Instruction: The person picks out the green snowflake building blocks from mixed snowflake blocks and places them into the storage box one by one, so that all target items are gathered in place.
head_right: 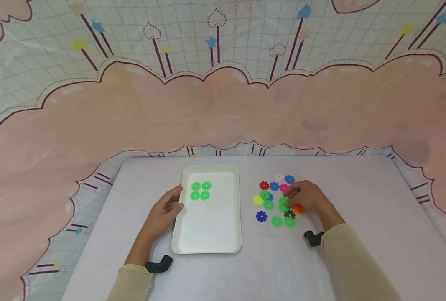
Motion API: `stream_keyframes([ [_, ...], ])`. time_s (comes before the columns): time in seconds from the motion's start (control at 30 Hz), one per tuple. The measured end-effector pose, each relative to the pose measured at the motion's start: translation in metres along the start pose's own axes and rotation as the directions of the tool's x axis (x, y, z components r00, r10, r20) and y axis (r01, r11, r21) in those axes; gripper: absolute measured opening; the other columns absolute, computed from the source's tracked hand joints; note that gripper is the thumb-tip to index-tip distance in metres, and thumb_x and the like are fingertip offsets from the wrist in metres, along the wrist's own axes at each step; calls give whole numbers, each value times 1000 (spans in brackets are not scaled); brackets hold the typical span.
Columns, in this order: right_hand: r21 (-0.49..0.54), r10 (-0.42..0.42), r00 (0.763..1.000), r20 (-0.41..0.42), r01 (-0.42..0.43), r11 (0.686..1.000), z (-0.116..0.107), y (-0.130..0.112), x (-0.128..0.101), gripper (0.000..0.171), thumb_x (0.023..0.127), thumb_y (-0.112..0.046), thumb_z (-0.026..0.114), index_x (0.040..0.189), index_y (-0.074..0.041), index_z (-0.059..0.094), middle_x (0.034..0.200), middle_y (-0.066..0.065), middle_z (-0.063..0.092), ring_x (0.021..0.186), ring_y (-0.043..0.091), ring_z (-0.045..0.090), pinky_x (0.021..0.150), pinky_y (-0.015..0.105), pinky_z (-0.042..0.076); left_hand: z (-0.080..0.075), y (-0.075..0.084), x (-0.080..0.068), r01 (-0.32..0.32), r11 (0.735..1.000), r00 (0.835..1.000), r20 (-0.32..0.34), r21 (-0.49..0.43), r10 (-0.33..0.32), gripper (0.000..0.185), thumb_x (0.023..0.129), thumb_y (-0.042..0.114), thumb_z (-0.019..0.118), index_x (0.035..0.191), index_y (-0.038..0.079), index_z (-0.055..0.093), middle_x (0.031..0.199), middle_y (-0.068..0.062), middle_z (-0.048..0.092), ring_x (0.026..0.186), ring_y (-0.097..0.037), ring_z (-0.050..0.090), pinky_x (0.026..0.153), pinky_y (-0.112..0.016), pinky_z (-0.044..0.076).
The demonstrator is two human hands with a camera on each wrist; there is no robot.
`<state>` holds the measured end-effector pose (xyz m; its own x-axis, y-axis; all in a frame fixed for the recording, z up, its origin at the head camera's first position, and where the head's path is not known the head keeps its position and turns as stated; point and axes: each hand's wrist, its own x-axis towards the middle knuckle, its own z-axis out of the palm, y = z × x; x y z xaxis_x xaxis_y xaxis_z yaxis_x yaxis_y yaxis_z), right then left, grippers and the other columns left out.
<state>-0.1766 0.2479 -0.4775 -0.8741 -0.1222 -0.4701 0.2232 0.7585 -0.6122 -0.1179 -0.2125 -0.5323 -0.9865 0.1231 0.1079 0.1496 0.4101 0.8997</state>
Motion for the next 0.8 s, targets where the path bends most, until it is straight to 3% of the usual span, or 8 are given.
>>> stream_keyframes([
  [0.3, 10, 5, 1000, 16, -5, 1000, -5, 1, 8, 36, 82, -19, 86, 114, -7, 73, 100, 9, 67, 97, 25, 61, 77, 26, 58, 3, 2, 3, -5, 1000, 1000, -14, -29, 4, 54, 97, 11, 68, 148, 10, 51, 161, -7, 43, 136, -34, 56, 107, -42, 55],
  [0.8, -20, 9, 999, 31, -8, 1000, -14, -2, 15, 37, 82, -23, 86, 110, -7, 70, 99, 10, 64, 96, 25, 58, 76, 27, 55, 5, 2, 8, 9, 1000, 1000, -16, 1, -9, 53, 98, 14, 68, 148, 14, 52, 160, 0, 45, 136, -28, 57, 107, -32, 56],
])
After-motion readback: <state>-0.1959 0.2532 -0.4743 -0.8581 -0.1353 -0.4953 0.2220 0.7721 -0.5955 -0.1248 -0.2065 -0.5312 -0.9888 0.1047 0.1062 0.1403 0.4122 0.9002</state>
